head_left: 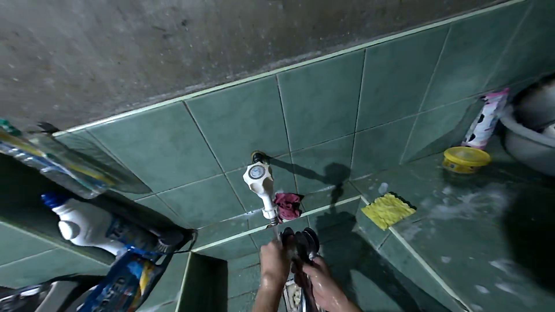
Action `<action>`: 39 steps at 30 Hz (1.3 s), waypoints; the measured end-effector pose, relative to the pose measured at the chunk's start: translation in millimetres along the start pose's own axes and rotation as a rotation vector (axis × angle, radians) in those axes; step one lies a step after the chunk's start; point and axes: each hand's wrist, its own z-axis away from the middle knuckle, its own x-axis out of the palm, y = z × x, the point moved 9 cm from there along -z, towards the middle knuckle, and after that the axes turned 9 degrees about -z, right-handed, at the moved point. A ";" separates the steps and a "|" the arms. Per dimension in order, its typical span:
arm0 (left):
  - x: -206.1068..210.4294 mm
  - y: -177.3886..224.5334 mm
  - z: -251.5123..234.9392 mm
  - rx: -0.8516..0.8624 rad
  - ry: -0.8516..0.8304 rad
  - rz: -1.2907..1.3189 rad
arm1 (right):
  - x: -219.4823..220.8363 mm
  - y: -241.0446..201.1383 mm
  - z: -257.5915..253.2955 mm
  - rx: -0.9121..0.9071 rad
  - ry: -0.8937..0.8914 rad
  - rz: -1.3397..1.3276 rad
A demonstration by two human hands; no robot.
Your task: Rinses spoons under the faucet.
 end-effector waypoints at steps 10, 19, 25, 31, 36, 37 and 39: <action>-12.3 8.7 -0.1 0.106 0.162 -0.151 | 15.6 24.1 8.8 0.248 -0.089 -0.186; -16.2 0.5 -2.2 0.222 0.183 -0.170 | 29.0 24.6 2.8 0.216 -0.221 -0.086; -5.3 -5.3 -18.9 0.268 -0.051 0.368 | 40.7 27.4 11.5 0.246 -0.327 -0.034; -7.5 17.3 -12.6 0.390 -0.191 0.573 | 50.5 3.3 0.1 0.054 -0.267 0.047; -16.6 -1.4 -15.2 0.316 -0.024 0.691 | 50.6 -2.6 -21.4 -0.018 -0.187 0.233; -14.6 -7.1 -13.4 0.237 0.047 0.717 | 51.8 -6.7 -24.8 -0.059 -0.127 0.268; -0.3 -16.6 -4.0 0.076 0.081 0.778 | 58.9 -18.8 -24.7 -0.184 -0.080 0.397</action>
